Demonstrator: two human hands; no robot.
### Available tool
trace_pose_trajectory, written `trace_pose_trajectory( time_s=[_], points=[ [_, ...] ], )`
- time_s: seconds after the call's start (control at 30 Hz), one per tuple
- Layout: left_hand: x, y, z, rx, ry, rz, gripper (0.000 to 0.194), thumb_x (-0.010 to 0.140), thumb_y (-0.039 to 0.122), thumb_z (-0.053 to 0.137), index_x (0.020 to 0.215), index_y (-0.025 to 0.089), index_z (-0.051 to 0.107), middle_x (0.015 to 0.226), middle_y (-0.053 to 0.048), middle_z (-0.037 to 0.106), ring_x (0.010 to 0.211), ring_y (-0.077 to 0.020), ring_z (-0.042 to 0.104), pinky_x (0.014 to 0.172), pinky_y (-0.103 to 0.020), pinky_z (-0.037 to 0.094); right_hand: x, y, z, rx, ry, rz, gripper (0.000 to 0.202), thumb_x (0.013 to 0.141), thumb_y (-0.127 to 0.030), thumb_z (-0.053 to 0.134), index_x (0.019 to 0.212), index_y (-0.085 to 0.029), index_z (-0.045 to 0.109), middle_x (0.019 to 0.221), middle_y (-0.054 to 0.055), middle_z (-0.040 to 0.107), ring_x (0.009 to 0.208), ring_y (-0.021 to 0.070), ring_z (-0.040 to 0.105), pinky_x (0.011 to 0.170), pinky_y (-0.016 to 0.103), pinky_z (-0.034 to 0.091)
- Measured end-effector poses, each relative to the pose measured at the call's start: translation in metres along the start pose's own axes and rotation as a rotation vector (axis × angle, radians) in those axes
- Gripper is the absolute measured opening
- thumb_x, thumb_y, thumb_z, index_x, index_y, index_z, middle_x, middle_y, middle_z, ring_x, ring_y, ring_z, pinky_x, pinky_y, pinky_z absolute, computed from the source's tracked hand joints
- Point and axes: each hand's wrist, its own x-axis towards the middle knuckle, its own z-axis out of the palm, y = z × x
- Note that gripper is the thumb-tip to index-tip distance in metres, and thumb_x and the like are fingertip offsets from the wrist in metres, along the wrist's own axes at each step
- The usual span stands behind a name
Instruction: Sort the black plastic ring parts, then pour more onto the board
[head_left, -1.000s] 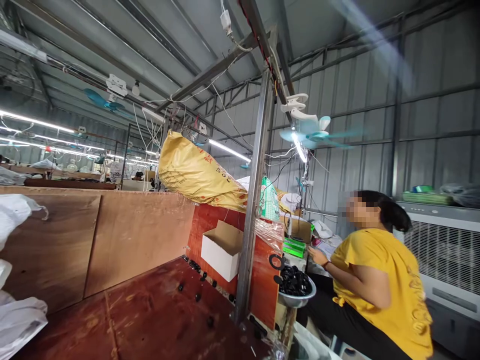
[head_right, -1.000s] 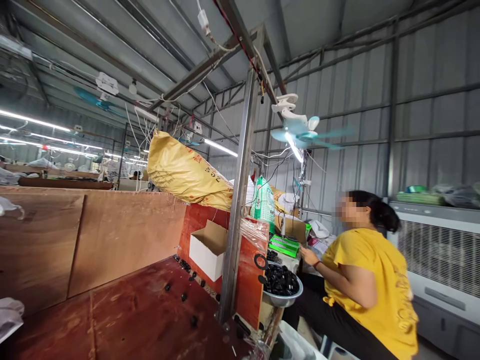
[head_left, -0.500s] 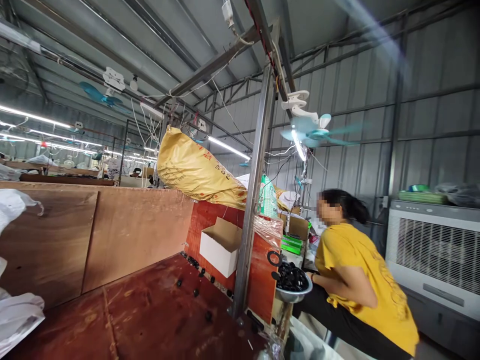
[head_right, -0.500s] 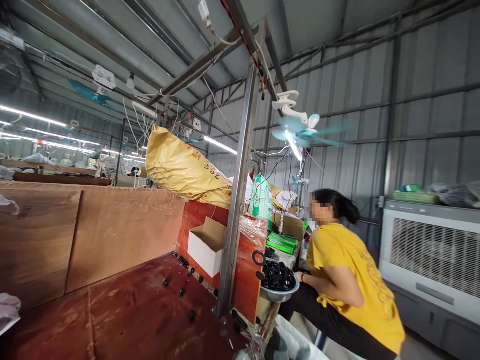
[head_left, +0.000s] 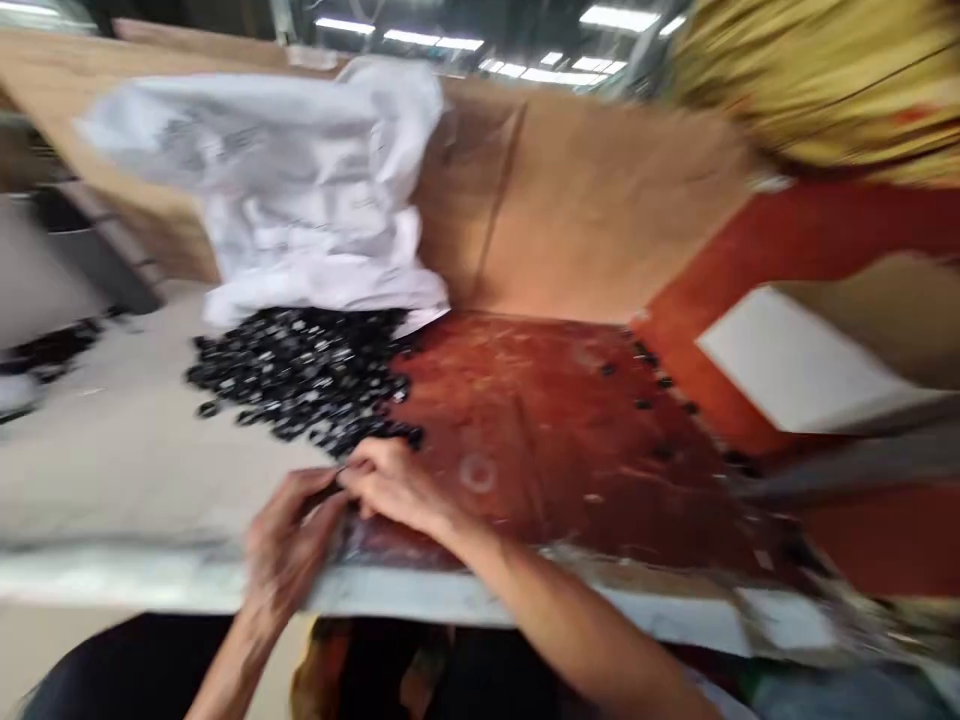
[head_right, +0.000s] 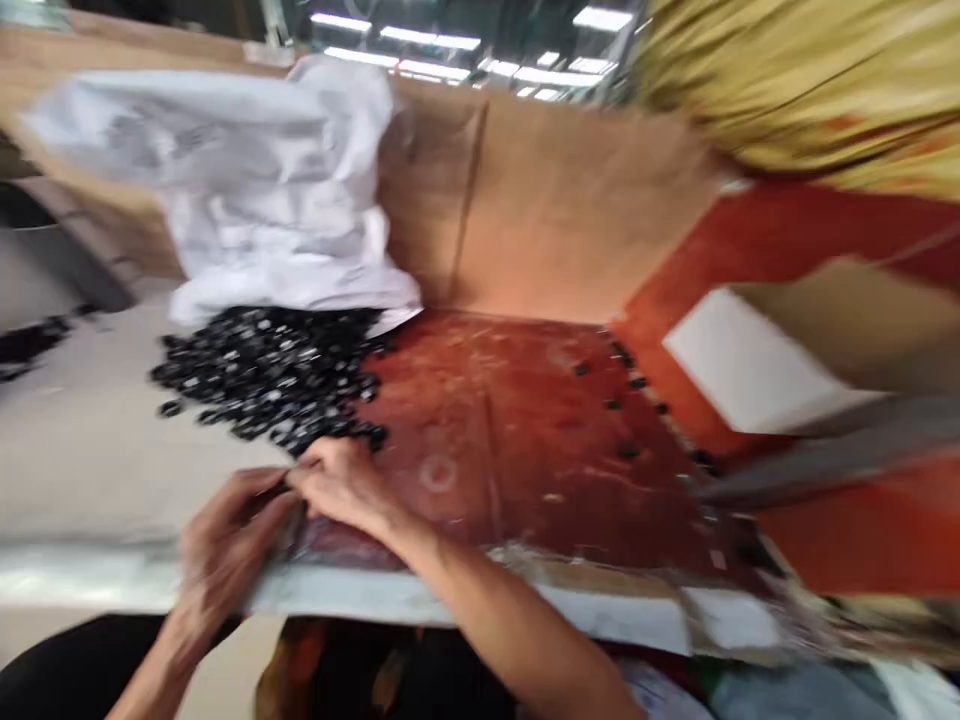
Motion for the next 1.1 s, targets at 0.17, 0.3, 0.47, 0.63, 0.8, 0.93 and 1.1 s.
trace_pose_trajectory(
  time_s=[0.17,0.3,0.47,0.63,0.8,0.93,1.1],
  points=[
    [-0.015,-0.011,-0.02,-0.24,-0.036,-0.261,0.025,0.087,0.036,0.078,0.105,0.021,0.07,0.104,-0.006,0.073,0.094,-0.0208,0.073,0.087,-0.034,0.063,0.019,0.009,-0.01,-0.015,0.077,-0.109,0.024,0.097,-0.027,0.061,0.076,-0.017,0.066,0.062,-0.003,0.064,0.051,0.009,0.06,0.052,0.02,0.041],
    [-0.011,-0.003,-0.02,-0.237,-0.066,-0.311,0.028,0.085,0.034,0.077,0.107,0.02,0.069,0.093,-0.003,0.071,0.079,-0.0167,0.068,0.077,-0.029,0.058,0.026,0.013,-0.041,-0.115,0.225,-0.131,0.015,0.092,-0.024,0.06,0.078,-0.017,0.063,0.07,-0.002,0.065,0.054,0.0107,0.061,0.055,0.021,0.043],
    [-0.016,-0.003,-0.039,0.074,-0.179,-0.171,0.018,0.084,0.024,0.067,0.101,0.021,0.073,0.088,-0.002,0.067,0.073,-0.016,0.064,0.07,-0.029,0.055,0.024,0.02,-0.052,-0.375,0.057,-0.166,0.008,0.083,-0.014,0.063,0.075,-0.017,0.065,0.068,-0.002,0.064,0.06,0.0111,0.058,0.06,0.023,0.039],
    [-0.023,-0.015,-0.045,0.33,-0.258,-0.047,0.027,0.084,0.015,0.06,0.106,0.022,0.075,0.093,-0.002,0.065,0.07,-0.0146,0.063,0.068,-0.029,0.053,0.015,0.023,-0.051,-0.588,-0.105,-0.127,0.017,0.074,-0.016,0.076,0.088,-0.02,0.067,0.073,-0.004,0.066,0.063,0.012,0.054,0.059,0.024,0.033],
    [-0.022,-0.018,-0.042,0.554,-0.231,0.008,0.032,0.086,0.013,0.06,0.114,0.021,0.074,0.1,-0.005,0.065,0.08,-0.0192,0.068,0.078,-0.033,0.057,0.01,0.027,-0.031,-0.699,-0.078,-0.211,0.015,0.079,-0.012,0.073,0.091,-0.02,0.067,0.086,0.002,0.069,0.073,0.0148,0.055,0.066,0.027,0.033],
    [-0.012,-0.016,-0.035,0.607,-0.147,0.06,0.03,0.091,0.022,0.066,0.121,0.021,0.071,0.108,-0.008,0.067,0.093,-0.0254,0.07,0.087,-0.038,0.06,0.008,0.022,-0.022,-0.592,-0.194,-0.229,0.008,0.081,-0.015,0.072,0.085,-0.02,0.067,0.081,0.0,0.068,0.072,0.0143,0.057,0.064,0.026,0.034],
    [-0.004,-0.015,-0.021,0.61,-0.141,0.107,0.033,0.091,0.025,0.072,0.123,0.022,0.066,0.114,-0.01,0.067,0.104,-0.0302,0.067,0.092,-0.043,0.059,0.018,0.023,-0.047,-0.502,0.035,-0.194,0.006,0.083,-0.013,0.066,0.085,-0.019,0.066,0.071,-0.003,0.064,0.063,0.012,0.055,0.06,0.024,0.034]
  ],
)
